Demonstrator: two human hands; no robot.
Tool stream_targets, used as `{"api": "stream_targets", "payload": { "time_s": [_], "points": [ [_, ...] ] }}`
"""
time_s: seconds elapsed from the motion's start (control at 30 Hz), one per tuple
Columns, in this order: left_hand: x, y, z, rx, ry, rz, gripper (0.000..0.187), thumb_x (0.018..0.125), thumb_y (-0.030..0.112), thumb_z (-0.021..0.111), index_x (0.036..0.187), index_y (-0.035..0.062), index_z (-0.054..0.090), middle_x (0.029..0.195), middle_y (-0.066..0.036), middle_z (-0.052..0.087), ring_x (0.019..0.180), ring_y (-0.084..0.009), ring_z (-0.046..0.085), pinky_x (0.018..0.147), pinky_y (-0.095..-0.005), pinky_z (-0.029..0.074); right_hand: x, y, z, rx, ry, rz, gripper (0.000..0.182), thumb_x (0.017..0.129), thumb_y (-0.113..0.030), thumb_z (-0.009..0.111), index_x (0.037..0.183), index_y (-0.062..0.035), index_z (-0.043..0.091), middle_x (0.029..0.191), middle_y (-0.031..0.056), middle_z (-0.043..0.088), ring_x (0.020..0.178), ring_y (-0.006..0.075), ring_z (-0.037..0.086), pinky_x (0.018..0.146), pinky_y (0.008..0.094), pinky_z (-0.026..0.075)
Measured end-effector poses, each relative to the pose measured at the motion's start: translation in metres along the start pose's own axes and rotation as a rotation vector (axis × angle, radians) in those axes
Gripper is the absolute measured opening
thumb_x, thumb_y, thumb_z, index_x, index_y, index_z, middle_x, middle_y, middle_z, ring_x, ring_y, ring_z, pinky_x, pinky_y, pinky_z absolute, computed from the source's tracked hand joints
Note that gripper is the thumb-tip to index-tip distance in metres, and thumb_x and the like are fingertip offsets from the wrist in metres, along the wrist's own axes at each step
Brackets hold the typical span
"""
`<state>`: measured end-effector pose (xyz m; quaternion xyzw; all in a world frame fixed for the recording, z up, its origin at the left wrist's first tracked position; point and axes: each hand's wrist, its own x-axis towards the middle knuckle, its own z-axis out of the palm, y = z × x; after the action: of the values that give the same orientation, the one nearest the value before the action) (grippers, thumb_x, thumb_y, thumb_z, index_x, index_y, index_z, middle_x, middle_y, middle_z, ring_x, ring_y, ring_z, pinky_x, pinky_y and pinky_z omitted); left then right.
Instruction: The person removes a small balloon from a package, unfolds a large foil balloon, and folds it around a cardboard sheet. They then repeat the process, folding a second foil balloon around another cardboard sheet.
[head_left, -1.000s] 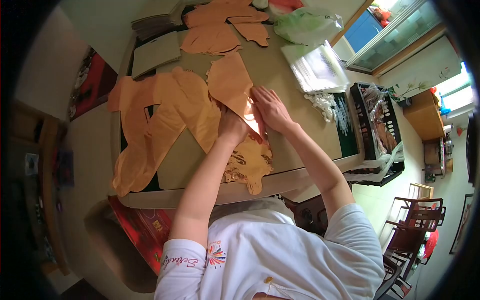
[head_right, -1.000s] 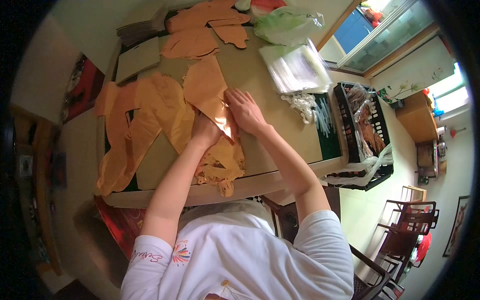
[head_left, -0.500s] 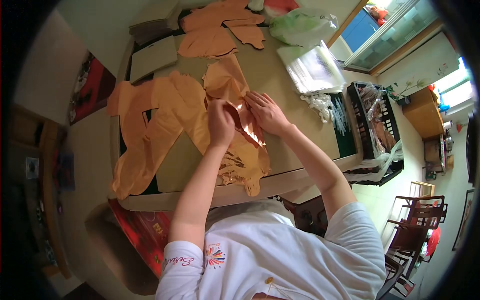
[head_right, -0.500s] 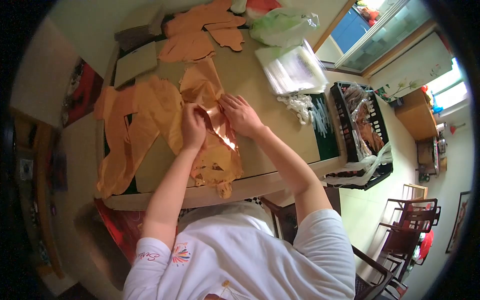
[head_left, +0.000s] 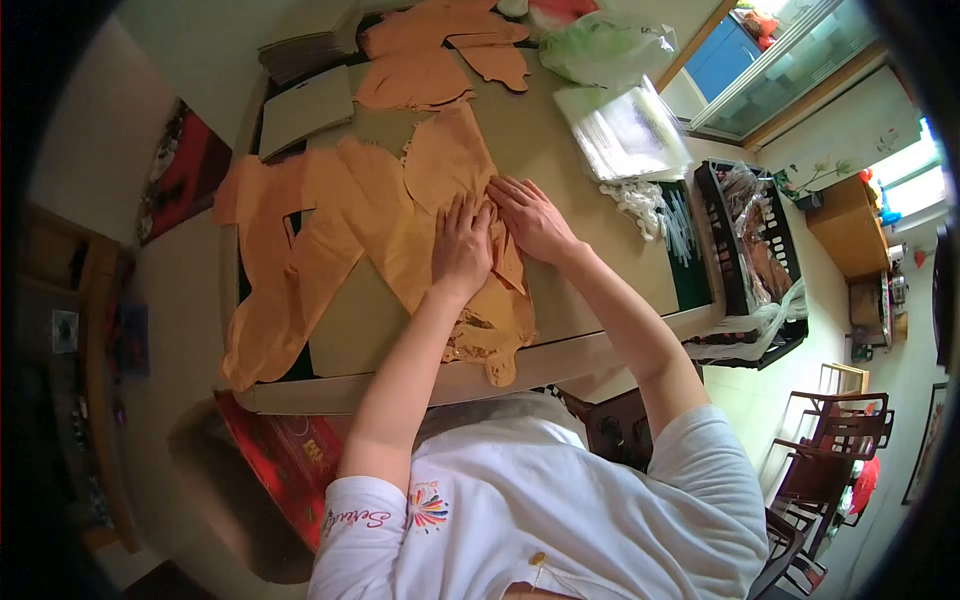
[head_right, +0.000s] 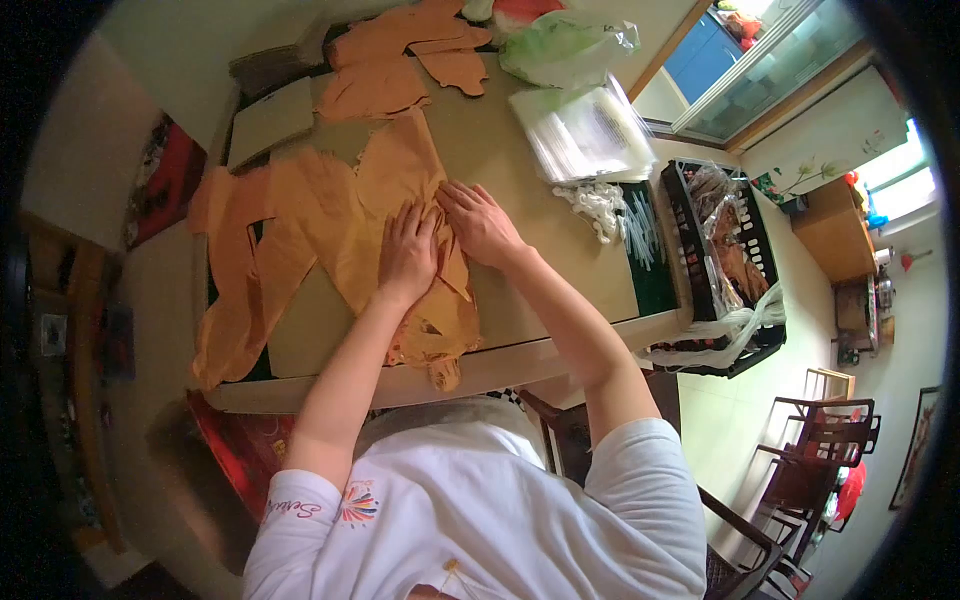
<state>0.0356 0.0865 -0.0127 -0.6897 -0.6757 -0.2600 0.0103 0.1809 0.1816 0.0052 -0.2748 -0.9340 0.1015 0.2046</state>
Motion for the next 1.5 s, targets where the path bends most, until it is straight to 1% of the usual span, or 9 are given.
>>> {"api": "stream_targets", "payload": {
  "time_s": [0.57, 0.67, 0.73, 0.8, 0.87, 1.1, 1.2, 1.3, 1.5],
  "points": [
    [-0.001, -0.001, 0.005, 0.027, -0.021, -0.013, 0.041, 0.094, 0.017, 0.045, 0.133, 0.0047, 0.049, 0.140, -0.019, 0.043, 0.135, -0.0338, 0.036, 0.111, -0.0501, 0.028, -0.140, -0.047, -0.067, 0.054, -0.254, -0.196, 0.056, 0.068, 0.002, 0.055, 0.123, -0.0068, 0.060, 0.133, 0.0093, 0.055, 0.128, 0.0244, 0.048, 0.108, 0.0423, 0.036],
    [0.000, -0.004, 0.007, 0.031, -0.020, -0.007, 0.042, 0.094, 0.018, 0.046, 0.134, 0.0050, 0.049, 0.141, -0.019, 0.043, 0.135, -0.0341, 0.035, 0.111, -0.0503, 0.027, -0.125, -0.035, -0.064, 0.102, -0.281, -0.212, 0.052, 0.068, 0.002, 0.057, 0.120, -0.0058, 0.062, 0.127, 0.0107, 0.058, 0.123, 0.0263, 0.051, 0.106, 0.0415, 0.038],
    [0.000, -0.001, 0.005, 0.032, -0.025, 0.002, 0.042, 0.094, 0.018, 0.046, 0.134, 0.0049, 0.049, 0.141, -0.019, 0.042, 0.135, -0.0343, 0.035, 0.111, -0.0504, 0.027, -0.087, -0.031, -0.053, 0.146, -0.136, 0.042, 0.046, 0.072, 0.002, 0.057, 0.117, -0.0040, 0.063, 0.124, 0.0123, 0.059, 0.121, 0.0296, 0.052, 0.104, 0.0423, 0.039],
    [0.000, 0.001, -0.001, 0.043, -0.036, 0.006, 0.042, 0.094, 0.018, 0.046, 0.134, 0.0046, 0.049, 0.141, -0.020, 0.042, 0.135, -0.0343, 0.035, 0.111, -0.0504, 0.027, -0.032, -0.026, -0.033, 0.132, 0.157, 0.019, 0.040, 0.079, -0.001, 0.056, 0.119, -0.0019, 0.061, 0.125, 0.0149, 0.058, 0.122, 0.0331, 0.050, 0.104, 0.0434, 0.039],
    [-0.001, -0.001, 0.005, 0.027, -0.019, -0.003, 0.041, 0.095, 0.018, 0.045, 0.133, 0.0042, 0.050, 0.141, -0.020, 0.042, 0.134, -0.0345, 0.035, 0.111, -0.0502, 0.026, 0.000, -0.015, -0.005, 0.026, 0.197, 0.066, 0.039, 0.085, -0.007, 0.053, 0.123, 0.0001, 0.057, 0.129, 0.0163, 0.056, 0.125, 0.0338, 0.047, 0.106, 0.0444, 0.035],
    [0.005, 0.003, -0.001, -0.080, 0.043, -0.027, 0.037, 0.091, 0.012, 0.048, 0.127, 0.0031, 0.054, 0.136, -0.020, 0.047, 0.130, -0.0354, 0.040, 0.108, -0.0489, 0.030, 0.013, -0.009, 0.024, -0.019, 0.112, 0.146, 0.044, 0.088, -0.013, 0.048, 0.130, -0.0003, 0.049, 0.139, 0.0166, 0.047, 0.132, 0.0308, 0.040, 0.111, 0.0435, 0.028],
    [0.031, -0.002, -0.020, -0.255, -0.125, -0.091, 0.035, 0.088, 0.013, 0.049, 0.119, 0.0003, 0.059, 0.131, -0.017, 0.053, 0.129, -0.0316, 0.042, 0.108, -0.0465, 0.030, 0.014, -0.007, 0.026, -0.024, 0.125, 0.135, 0.044, 0.087, -0.013, 0.048, 0.129, 0.0001, 0.050, 0.137, 0.0174, 0.048, 0.131, 0.0321, 0.040, 0.111, 0.0440, 0.028],
    [0.062, -0.015, -0.013, -0.146, 0.031, 0.075, 0.032, 0.085, 0.010, 0.051, 0.113, -0.0002, 0.062, 0.125, -0.015, 0.058, 0.126, -0.0305, 0.045, 0.108, -0.0446, 0.030, 0.014, -0.007, 0.024, -0.024, 0.132, 0.112, 0.044, 0.086, -0.013, 0.048, 0.128, 0.0007, 0.050, 0.137, 0.0181, 0.048, 0.131, 0.0331, 0.041, 0.111, 0.0441, 0.028],
    [0.094, -0.053, 0.010, -0.005, -0.124, 0.250, 0.041, 0.082, 0.011, 0.055, 0.122, 0.0021, 0.057, 0.130, -0.013, 0.054, 0.127, -0.0283, 0.043, 0.108, -0.0423, 0.031, 0.014, -0.011, 0.021, -0.033, 0.110, 0.143, 0.046, 0.086, -0.011, 0.049, 0.130, 0.0015, 0.049, 0.137, 0.0181, 0.048, 0.131, 0.0318, 0.040, 0.111, 0.0434, 0.028]
  ]
}}
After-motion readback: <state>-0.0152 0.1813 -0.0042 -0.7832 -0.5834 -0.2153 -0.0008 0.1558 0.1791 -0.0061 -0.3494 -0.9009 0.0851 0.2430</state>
